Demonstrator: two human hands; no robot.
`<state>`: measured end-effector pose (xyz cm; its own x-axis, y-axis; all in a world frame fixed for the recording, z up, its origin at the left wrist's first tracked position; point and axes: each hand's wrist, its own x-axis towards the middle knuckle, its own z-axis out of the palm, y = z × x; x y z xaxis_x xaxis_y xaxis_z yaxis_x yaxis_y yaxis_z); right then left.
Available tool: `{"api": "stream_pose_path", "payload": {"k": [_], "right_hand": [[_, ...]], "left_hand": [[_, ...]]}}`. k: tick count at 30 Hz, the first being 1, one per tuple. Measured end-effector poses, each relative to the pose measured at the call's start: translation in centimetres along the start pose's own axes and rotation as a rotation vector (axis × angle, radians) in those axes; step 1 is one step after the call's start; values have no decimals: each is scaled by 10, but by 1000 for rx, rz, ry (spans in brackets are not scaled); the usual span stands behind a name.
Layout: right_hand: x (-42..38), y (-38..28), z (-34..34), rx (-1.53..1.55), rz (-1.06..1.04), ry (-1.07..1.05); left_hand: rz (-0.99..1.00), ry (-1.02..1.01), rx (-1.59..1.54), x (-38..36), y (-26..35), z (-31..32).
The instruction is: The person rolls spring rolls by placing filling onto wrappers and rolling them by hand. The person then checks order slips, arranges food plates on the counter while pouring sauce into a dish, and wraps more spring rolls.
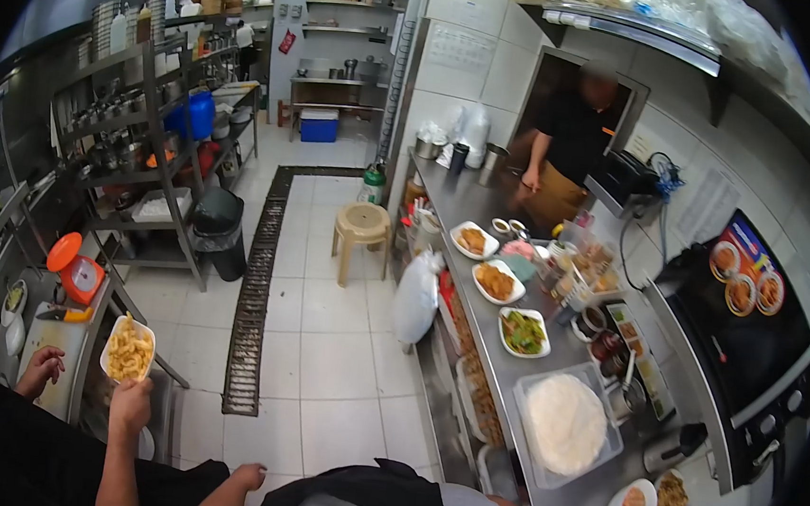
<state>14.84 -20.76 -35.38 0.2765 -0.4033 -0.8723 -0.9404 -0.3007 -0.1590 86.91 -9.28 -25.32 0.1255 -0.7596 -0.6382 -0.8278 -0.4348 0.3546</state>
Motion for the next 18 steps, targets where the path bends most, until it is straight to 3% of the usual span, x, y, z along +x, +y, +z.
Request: {"api": "stream_pose_path", "payload": {"k": [2,3,5,7,9,10,12,14,15,16,17,18], "right_hand": [[-10,-14,-33,98,107,-36],[-16,-21,-48,148,163,-57],[19,-17,-77,193,209,-81],[108,0,-106,189,-130,-40],[170,-5,-159,172,-207,-62],[184,-13,-193,119,-215,-46],[188,-42,-282,-33,-228,24],[188,-70,-373,-172,-245,122],[182,-89,-421,-226,-255,186],[173,-105,-466,-164,-231,260],[162,-123,-504,-102,-207,332],[174,-132,-534,-132,-244,404]], "left_hand": [[-185,20,-63,-31,-5,-23],[-109,113,19,-12,-36,-3],[-226,295,-198,-49,-71,-125],[-160,691,-468,-172,38,-349],[-189,952,-485,-153,15,-335],[-197,960,-498,-156,32,-344],[-263,710,-730,-173,74,-367],[-344,503,-406,34,-12,-177],[-313,351,-245,95,-11,-138],[-255,214,-174,135,3,-127],[-236,316,-315,163,13,-143],[-257,369,-401,140,63,-206]]}}
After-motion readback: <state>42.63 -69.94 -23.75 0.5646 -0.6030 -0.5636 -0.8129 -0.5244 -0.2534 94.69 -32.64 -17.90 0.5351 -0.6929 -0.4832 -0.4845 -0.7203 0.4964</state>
